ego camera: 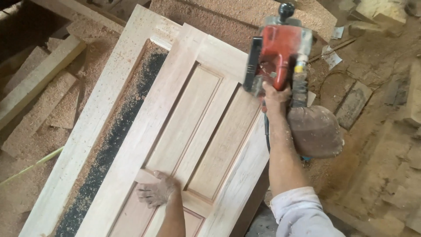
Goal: Using a power planer to smooth and level the surface of a wooden door.
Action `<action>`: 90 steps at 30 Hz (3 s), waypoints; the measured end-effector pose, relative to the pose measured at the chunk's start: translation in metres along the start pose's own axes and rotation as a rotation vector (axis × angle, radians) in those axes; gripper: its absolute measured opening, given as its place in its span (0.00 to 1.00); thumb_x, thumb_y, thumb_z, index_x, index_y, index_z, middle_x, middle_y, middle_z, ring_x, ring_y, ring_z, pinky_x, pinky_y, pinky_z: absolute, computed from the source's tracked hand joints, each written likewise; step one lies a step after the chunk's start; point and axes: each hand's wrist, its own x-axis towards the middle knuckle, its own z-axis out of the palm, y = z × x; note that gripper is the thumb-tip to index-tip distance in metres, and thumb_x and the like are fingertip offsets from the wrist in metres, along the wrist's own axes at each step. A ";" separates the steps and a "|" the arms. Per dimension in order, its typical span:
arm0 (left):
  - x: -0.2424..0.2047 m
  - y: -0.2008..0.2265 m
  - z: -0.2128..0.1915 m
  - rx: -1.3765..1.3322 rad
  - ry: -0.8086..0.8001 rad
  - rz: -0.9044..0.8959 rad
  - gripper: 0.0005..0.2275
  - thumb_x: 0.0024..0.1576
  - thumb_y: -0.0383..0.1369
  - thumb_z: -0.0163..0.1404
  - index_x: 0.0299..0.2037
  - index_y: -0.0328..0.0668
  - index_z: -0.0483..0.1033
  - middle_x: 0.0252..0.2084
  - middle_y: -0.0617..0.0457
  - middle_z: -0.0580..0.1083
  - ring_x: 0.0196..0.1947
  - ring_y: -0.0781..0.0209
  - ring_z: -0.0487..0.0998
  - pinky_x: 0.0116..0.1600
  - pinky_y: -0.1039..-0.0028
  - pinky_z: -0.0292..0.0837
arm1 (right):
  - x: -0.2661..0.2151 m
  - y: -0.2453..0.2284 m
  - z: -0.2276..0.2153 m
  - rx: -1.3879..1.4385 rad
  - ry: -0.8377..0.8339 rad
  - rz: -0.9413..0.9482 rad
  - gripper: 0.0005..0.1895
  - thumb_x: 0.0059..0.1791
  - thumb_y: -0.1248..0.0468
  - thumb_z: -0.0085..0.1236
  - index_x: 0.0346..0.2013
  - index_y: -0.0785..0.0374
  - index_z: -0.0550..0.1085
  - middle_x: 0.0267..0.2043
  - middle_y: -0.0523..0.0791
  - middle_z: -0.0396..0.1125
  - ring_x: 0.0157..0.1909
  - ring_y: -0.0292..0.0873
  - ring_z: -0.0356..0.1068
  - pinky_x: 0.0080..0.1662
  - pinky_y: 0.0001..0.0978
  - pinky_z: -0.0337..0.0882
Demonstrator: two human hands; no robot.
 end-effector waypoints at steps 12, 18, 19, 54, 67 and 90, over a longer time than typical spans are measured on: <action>-0.006 -0.001 -0.008 -0.140 -0.007 0.024 0.40 0.59 0.59 0.28 0.76 0.40 0.35 0.80 0.42 0.36 0.78 0.40 0.30 0.74 0.40 0.27 | -0.033 0.071 -0.075 0.147 -0.106 -0.018 0.30 0.47 0.67 0.61 0.63 0.65 0.64 0.38 0.38 0.67 0.28 0.31 0.64 0.29 0.21 0.73; 0.001 -0.005 0.001 -0.107 0.028 0.040 0.41 0.59 0.59 0.27 0.76 0.40 0.36 0.79 0.41 0.38 0.78 0.40 0.34 0.73 0.40 0.32 | -0.061 0.035 -0.033 0.064 -0.177 -0.005 0.25 0.46 0.62 0.63 0.57 0.59 0.70 0.29 0.38 0.65 0.21 0.32 0.62 0.20 0.25 0.68; 0.001 -0.006 0.000 -0.111 0.029 0.031 0.41 0.59 0.59 0.27 0.76 0.40 0.36 0.79 0.41 0.38 0.78 0.40 0.34 0.73 0.40 0.32 | -0.053 0.040 -0.018 0.060 -0.185 -0.008 0.25 0.46 0.62 0.63 0.57 0.59 0.70 0.29 0.38 0.65 0.21 0.32 0.62 0.20 0.25 0.68; 0.006 -0.003 0.016 -0.065 0.088 0.013 0.39 0.60 0.60 0.27 0.76 0.40 0.42 0.79 0.39 0.42 0.77 0.38 0.36 0.72 0.37 0.34 | -0.059 0.023 0.048 -0.219 -0.309 -0.110 0.32 0.36 0.47 0.62 0.56 0.45 0.76 0.46 0.42 0.79 0.47 0.45 0.77 0.46 0.36 0.73; 0.001 -0.003 0.008 -0.087 0.059 0.006 0.39 0.61 0.59 0.28 0.77 0.41 0.39 0.79 0.39 0.39 0.78 0.39 0.34 0.74 0.39 0.32 | -0.034 0.081 -0.092 0.094 -0.134 0.027 0.25 0.45 0.62 0.64 0.55 0.62 0.72 0.29 0.41 0.71 0.20 0.33 0.67 0.17 0.23 0.67; 0.003 -0.009 0.008 -0.160 0.067 0.057 0.38 0.58 0.56 0.41 0.74 0.44 0.45 0.77 0.41 0.43 0.77 0.38 0.39 0.72 0.37 0.36 | 0.033 0.009 0.107 0.078 -0.507 -0.467 0.14 0.48 0.66 0.70 0.45 0.57 0.74 0.17 0.43 0.63 0.16 0.37 0.68 0.23 0.24 0.65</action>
